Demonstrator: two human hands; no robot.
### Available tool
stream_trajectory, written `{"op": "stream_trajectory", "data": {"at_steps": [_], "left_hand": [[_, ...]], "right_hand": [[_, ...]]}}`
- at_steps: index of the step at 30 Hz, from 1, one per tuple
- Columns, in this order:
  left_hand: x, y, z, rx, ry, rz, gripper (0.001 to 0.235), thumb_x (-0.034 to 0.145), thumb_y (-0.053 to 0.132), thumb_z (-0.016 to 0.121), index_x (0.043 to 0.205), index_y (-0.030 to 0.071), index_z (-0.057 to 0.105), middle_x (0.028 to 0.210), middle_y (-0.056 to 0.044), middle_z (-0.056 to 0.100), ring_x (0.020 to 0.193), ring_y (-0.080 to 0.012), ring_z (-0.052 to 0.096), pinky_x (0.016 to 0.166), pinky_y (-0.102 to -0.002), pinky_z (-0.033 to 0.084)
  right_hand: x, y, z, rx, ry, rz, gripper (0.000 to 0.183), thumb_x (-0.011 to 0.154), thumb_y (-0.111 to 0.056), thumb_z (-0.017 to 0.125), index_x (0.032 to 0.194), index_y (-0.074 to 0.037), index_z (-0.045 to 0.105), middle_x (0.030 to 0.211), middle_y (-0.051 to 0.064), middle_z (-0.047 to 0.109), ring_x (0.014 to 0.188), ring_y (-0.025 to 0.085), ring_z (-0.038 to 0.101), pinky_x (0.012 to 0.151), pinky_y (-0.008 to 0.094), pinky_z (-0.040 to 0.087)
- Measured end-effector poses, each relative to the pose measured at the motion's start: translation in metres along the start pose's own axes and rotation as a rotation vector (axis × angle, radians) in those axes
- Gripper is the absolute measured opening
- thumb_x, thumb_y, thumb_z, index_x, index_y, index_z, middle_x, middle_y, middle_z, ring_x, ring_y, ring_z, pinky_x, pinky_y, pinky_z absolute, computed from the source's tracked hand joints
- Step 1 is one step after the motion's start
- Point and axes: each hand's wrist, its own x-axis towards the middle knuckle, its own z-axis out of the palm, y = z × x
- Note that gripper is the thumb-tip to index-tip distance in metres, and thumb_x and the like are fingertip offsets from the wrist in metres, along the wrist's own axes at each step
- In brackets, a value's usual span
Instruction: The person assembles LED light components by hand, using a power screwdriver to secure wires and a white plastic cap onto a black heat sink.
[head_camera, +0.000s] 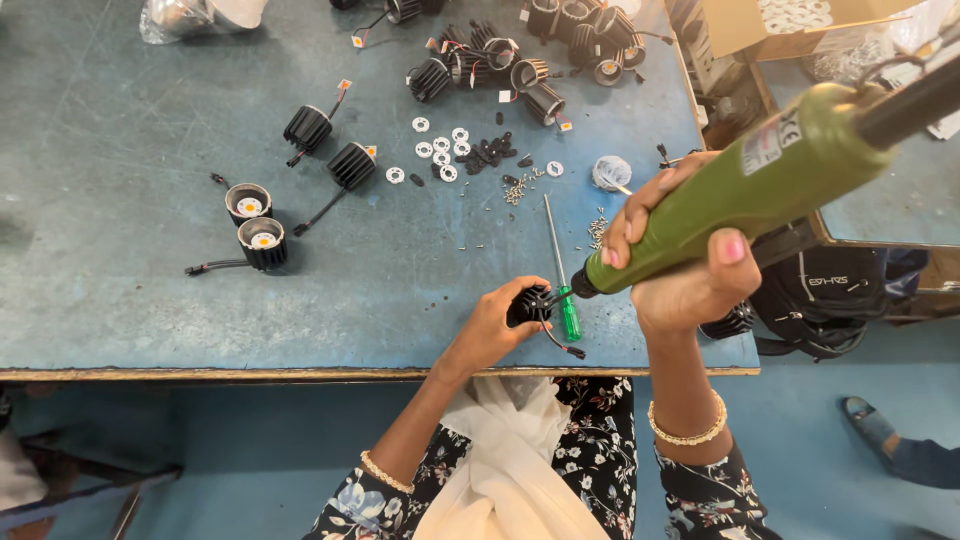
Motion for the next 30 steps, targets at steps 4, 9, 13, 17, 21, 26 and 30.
{"op": "stream_trajectory", "data": {"at_steps": [4, 9, 13, 17, 21, 26, 30], "left_hand": [[0.001, -0.001, 0.001, -0.040, -0.003, 0.023, 0.051, 0.081, 0.004, 0.078, 0.129, 0.007, 0.059, 0.109, -0.010, 0.073, 0.097, -0.0177, 0.072, 0.089, -0.032, 0.056], [0.000, 0.001, 0.000, 0.003, -0.007, -0.004, 0.052, 0.080, 0.004, 0.081, 0.127, 0.006, 0.060, 0.108, -0.010, 0.072, 0.094, -0.0198, 0.070, 0.088, -0.033, 0.055], [0.001, 0.001, 0.000, 0.012, 0.006, 0.034, 0.053, 0.079, 0.006, 0.082, 0.127, 0.006, 0.060, 0.110, -0.011, 0.072, 0.096, -0.0218, 0.070, 0.089, -0.034, 0.054], [0.001, -0.001, 0.000, 0.017, -0.002, 0.040, 0.053, 0.079, 0.008, 0.083, 0.127, 0.006, 0.060, 0.110, -0.011, 0.072, 0.097, -0.0231, 0.070, 0.090, -0.034, 0.054], [0.003, -0.003, 0.001, 0.017, 0.004, 0.085, 0.056, 0.078, 0.010, 0.084, 0.128, 0.006, 0.059, 0.115, -0.011, 0.071, 0.102, -0.0244, 0.070, 0.091, -0.035, 0.054], [0.002, -0.003, 0.003, 0.051, 0.025, 0.108, 0.057, 0.076, 0.010, 0.085, 0.128, 0.006, 0.059, 0.115, -0.013, 0.070, 0.102, -0.0281, 0.068, 0.092, -0.036, 0.053], [0.001, -0.001, 0.004, 0.027, 0.013, 0.027, 0.055, 0.078, 0.010, 0.084, 0.127, 0.007, 0.060, 0.110, -0.011, 0.072, 0.097, -0.0264, 0.069, 0.089, -0.035, 0.054]], "right_hand": [[0.000, 0.006, 0.000, 0.034, -0.016, 0.045, 0.063, 0.089, -0.050, 0.071, 0.113, 0.003, 0.047, 0.086, 0.014, 0.050, 0.061, 0.023, 0.051, 0.050, 0.037, 0.047], [0.001, 0.014, -0.003, 0.035, -0.017, 0.056, 0.062, 0.090, -0.050, 0.070, 0.111, 0.004, 0.047, 0.083, 0.014, 0.049, 0.059, 0.022, 0.052, 0.050, 0.036, 0.047], [0.001, 0.016, -0.006, 0.032, -0.012, 0.051, 0.062, 0.090, -0.049, 0.070, 0.112, 0.003, 0.046, 0.087, 0.014, 0.049, 0.063, 0.022, 0.052, 0.051, 0.036, 0.047], [0.001, 0.015, -0.009, 0.038, -0.064, 0.100, 0.063, 0.091, -0.051, 0.070, 0.112, 0.003, 0.046, 0.082, 0.015, 0.050, 0.060, 0.022, 0.051, 0.052, 0.035, 0.047], [0.003, 0.015, -0.008, 0.095, -0.224, 0.157, 0.063, 0.091, -0.052, 0.073, 0.114, 0.000, 0.045, 0.078, 0.014, 0.053, 0.057, 0.021, 0.053, 0.053, 0.033, 0.048], [0.000, 0.019, -0.002, 0.010, -0.348, 0.096, 0.038, 0.096, -0.021, 0.073, 0.111, -0.002, 0.044, 0.073, 0.011, 0.052, 0.050, 0.014, 0.050, 0.049, 0.028, 0.048], [-0.002, 0.021, 0.000, -0.032, -0.334, 0.123, 0.025, 0.096, 0.005, 0.064, 0.107, -0.003, 0.042, 0.072, 0.009, 0.052, 0.048, 0.011, 0.048, 0.047, 0.026, 0.046]]}}
